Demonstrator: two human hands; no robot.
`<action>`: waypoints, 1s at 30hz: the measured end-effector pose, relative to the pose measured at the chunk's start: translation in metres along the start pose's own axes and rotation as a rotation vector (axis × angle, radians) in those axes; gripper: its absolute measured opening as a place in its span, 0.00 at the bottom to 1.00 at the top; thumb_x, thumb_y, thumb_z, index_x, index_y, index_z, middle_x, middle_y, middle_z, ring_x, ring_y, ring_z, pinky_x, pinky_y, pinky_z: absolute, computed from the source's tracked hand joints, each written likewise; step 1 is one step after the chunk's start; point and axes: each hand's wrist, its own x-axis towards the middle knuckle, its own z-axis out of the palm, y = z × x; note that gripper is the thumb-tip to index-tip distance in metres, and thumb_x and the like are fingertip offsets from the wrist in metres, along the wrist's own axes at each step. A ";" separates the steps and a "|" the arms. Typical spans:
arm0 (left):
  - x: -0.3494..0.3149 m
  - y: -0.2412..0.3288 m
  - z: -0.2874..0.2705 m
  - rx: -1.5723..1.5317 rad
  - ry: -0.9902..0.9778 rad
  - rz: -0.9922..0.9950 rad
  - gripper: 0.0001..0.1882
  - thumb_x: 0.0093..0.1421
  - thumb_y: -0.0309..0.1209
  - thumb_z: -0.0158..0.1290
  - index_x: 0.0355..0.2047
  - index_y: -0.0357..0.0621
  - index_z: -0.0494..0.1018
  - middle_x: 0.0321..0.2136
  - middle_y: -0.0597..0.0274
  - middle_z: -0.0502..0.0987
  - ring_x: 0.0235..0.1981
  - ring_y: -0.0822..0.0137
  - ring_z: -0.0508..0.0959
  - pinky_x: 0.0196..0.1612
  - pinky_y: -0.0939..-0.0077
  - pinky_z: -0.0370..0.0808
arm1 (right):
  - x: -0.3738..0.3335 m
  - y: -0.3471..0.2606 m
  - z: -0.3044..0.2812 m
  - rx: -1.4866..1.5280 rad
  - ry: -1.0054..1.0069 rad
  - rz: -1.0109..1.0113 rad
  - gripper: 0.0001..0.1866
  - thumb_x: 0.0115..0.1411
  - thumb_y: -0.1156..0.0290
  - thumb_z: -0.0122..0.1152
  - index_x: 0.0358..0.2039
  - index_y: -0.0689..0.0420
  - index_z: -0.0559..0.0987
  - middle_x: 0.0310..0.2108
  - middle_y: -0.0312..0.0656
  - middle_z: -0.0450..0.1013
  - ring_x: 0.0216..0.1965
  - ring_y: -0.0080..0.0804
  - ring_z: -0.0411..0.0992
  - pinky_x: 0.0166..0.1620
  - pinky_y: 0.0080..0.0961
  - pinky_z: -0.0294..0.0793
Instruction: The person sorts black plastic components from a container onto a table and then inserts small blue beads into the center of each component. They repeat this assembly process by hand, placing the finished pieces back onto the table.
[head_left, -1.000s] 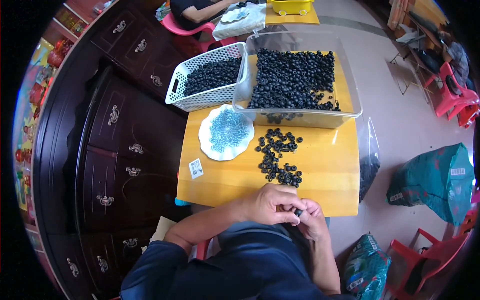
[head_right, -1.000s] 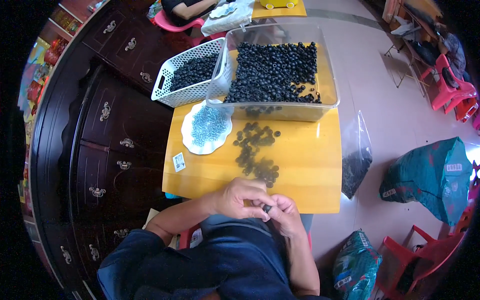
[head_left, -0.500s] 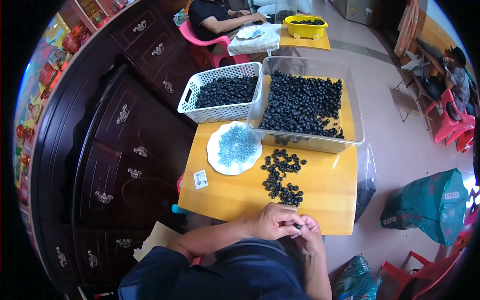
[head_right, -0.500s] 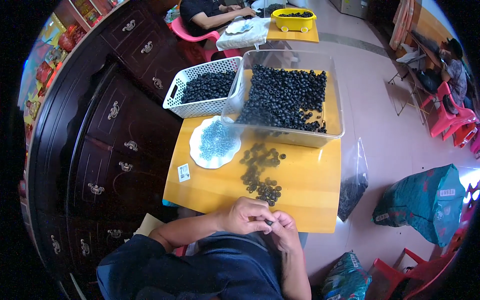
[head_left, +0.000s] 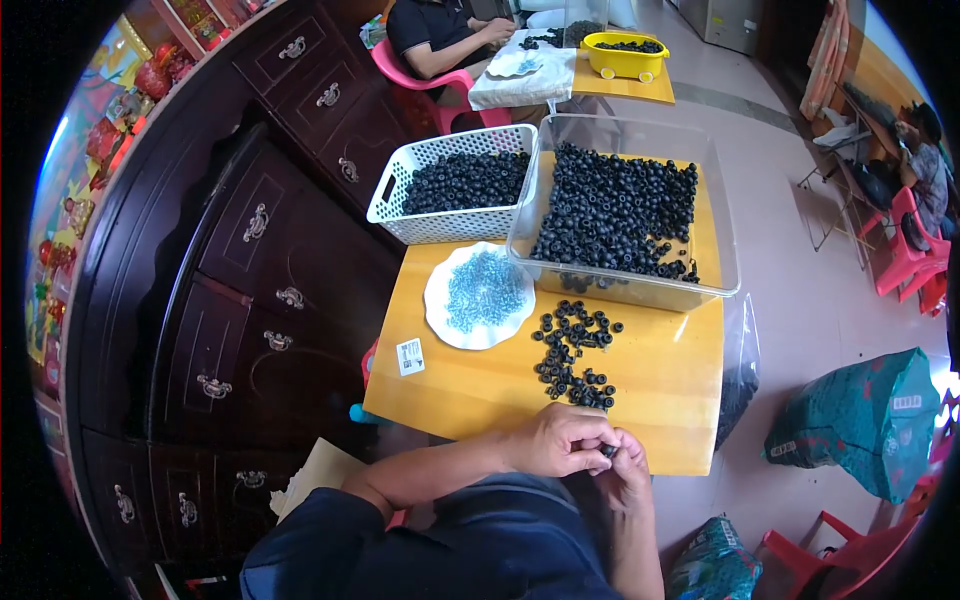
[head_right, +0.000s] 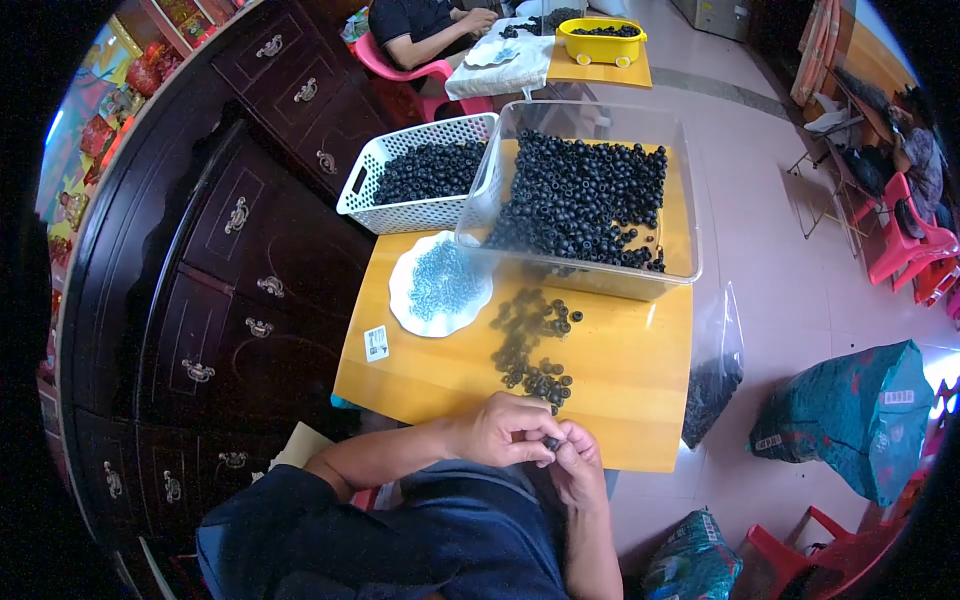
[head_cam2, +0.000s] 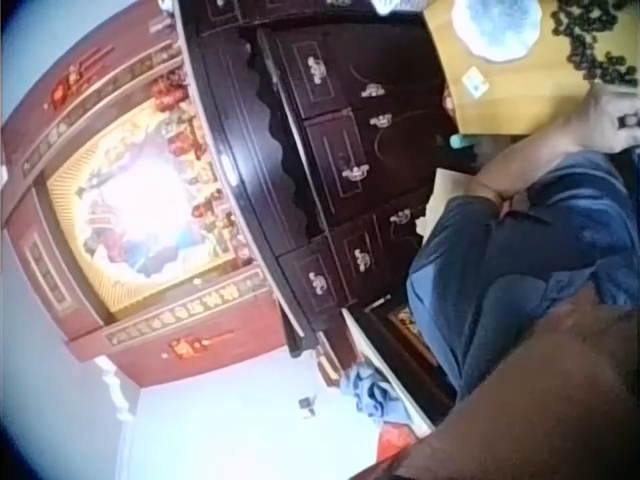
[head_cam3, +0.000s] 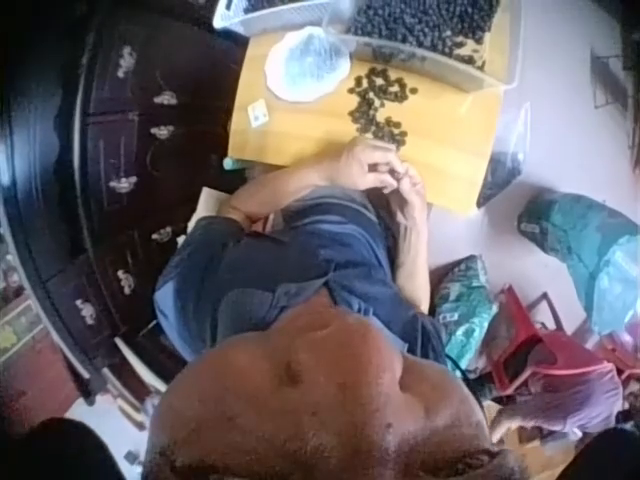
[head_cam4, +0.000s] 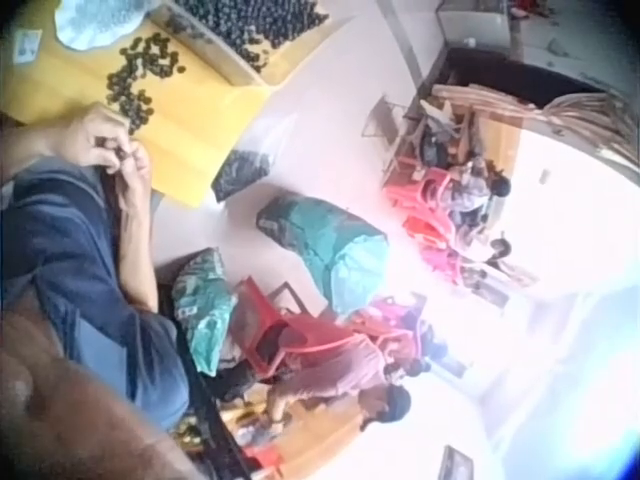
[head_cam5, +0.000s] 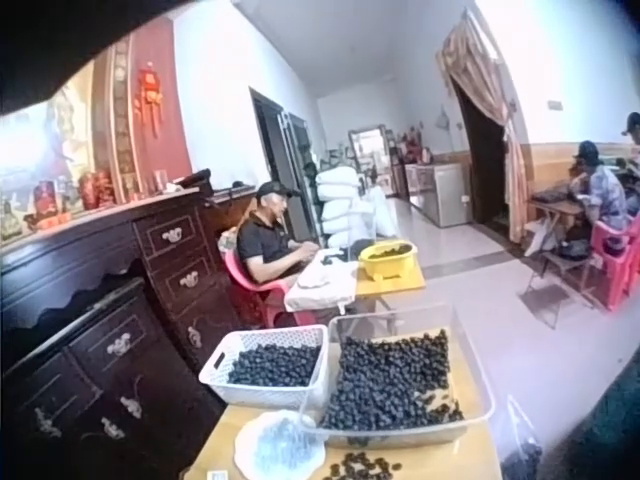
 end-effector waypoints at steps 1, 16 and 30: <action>0.001 0.000 0.000 0.040 0.001 0.007 0.13 0.55 0.23 0.65 0.40 0.42 0.77 0.22 0.64 0.69 0.19 0.71 0.71 0.23 0.75 0.67 | 0.000 0.000 0.000 -0.009 0.014 -0.004 0.18 0.61 0.59 0.68 0.39 0.61 0.77 0.39 0.45 0.79 0.32 0.22 0.73 0.36 0.18 0.71; -0.001 -0.001 0.000 0.012 0.012 0.005 0.15 0.55 0.22 0.65 0.44 0.41 0.78 0.27 0.62 0.73 0.25 0.70 0.75 0.27 0.77 0.71 | 0.002 0.004 -0.002 0.038 0.047 -0.007 0.14 0.61 0.63 0.66 0.36 0.62 0.77 0.35 0.43 0.77 0.30 0.22 0.71 0.34 0.17 0.70; 0.008 0.010 0.007 0.215 0.018 0.103 0.11 0.58 0.25 0.59 0.42 0.41 0.76 0.29 0.57 0.75 0.31 0.58 0.79 0.33 0.67 0.75 | 0.001 0.008 -0.009 0.137 0.003 -0.031 0.16 0.60 0.61 0.67 0.37 0.61 0.76 0.34 0.41 0.76 0.29 0.23 0.71 0.34 0.18 0.71</action>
